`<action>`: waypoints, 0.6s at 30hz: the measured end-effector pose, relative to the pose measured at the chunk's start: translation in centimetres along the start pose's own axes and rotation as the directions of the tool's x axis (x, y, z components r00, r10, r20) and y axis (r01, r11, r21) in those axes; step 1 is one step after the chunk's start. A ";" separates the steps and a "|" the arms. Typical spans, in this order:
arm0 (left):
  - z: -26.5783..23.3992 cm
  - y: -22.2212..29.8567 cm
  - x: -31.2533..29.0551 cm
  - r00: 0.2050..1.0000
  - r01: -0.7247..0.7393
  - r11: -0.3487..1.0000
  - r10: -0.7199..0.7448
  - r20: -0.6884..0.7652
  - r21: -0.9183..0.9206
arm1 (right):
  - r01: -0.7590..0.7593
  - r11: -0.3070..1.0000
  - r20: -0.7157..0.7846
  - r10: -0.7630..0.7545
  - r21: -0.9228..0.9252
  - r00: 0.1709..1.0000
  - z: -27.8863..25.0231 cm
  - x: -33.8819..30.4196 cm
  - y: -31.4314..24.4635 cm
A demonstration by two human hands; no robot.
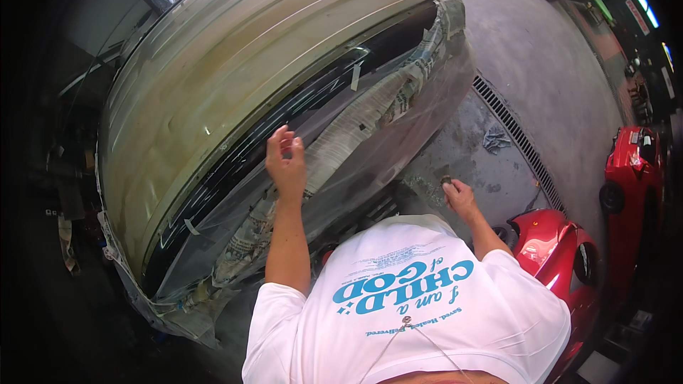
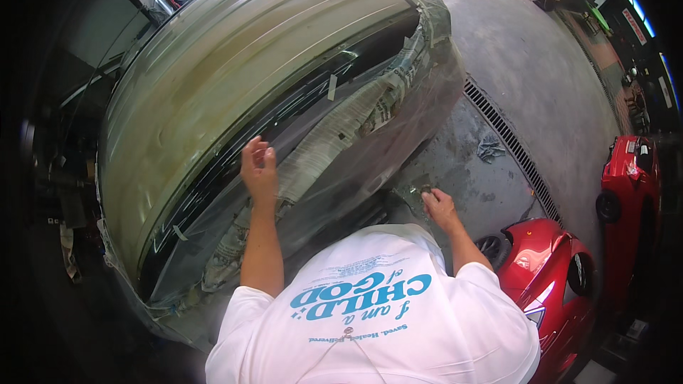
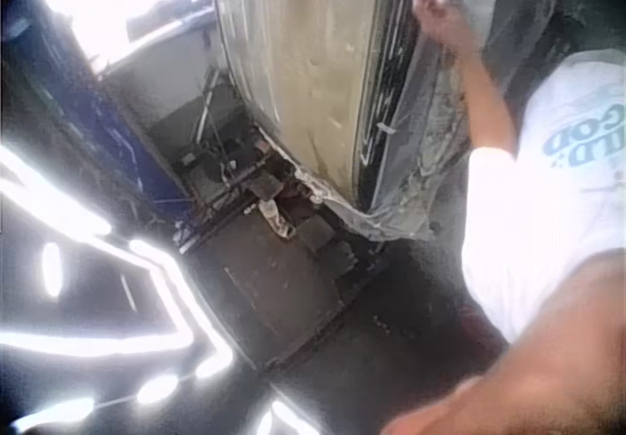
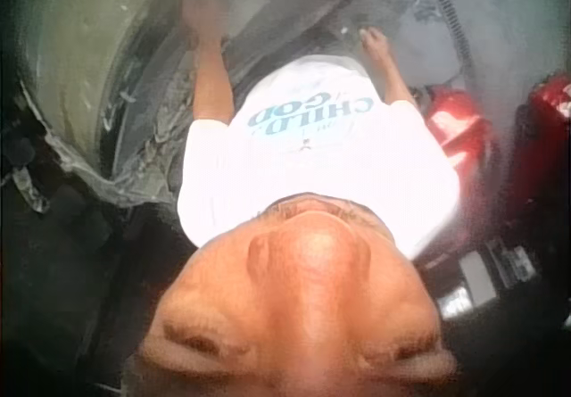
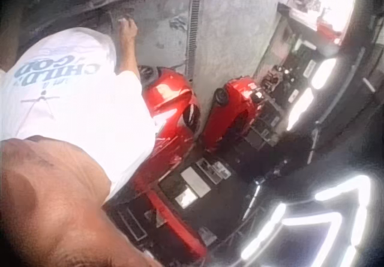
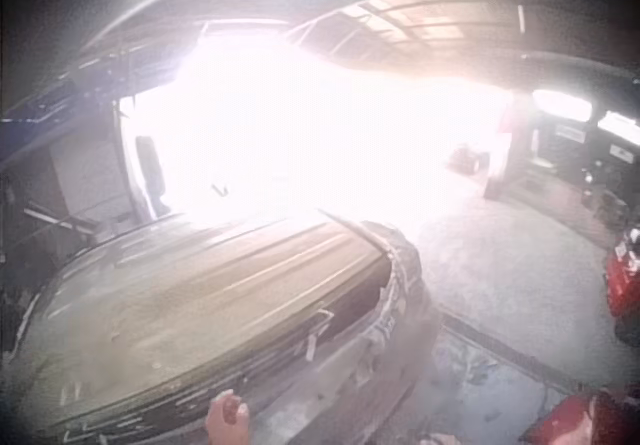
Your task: The person repeatedly pours a liquid from a red scoop onto the car hood and spreads it with a small block. The hood is masked with newspaper and tape. The person works across the hood surface, refilling the scoop as needed.
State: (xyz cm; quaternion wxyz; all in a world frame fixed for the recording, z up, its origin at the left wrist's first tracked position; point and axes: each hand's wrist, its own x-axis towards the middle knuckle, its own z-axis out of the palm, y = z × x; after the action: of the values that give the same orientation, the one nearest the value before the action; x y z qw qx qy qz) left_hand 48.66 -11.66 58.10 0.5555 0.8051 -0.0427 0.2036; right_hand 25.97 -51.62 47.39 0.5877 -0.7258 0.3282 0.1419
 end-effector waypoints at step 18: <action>15.0 19.7 -8.3 -0.144 0.696 0.717 0.195 0.970 -0.041 | 0.037 0.622 0.604 -0.771 0.782 0.203 15.5 -12.6 -26.5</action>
State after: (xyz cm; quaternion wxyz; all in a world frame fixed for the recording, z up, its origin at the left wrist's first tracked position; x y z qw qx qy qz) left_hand 39.46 -34.09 67.72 0.5815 0.4508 -0.3152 -0.5994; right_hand 36.37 -30.55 70.82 0.8755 -0.3334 -0.2617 0.2321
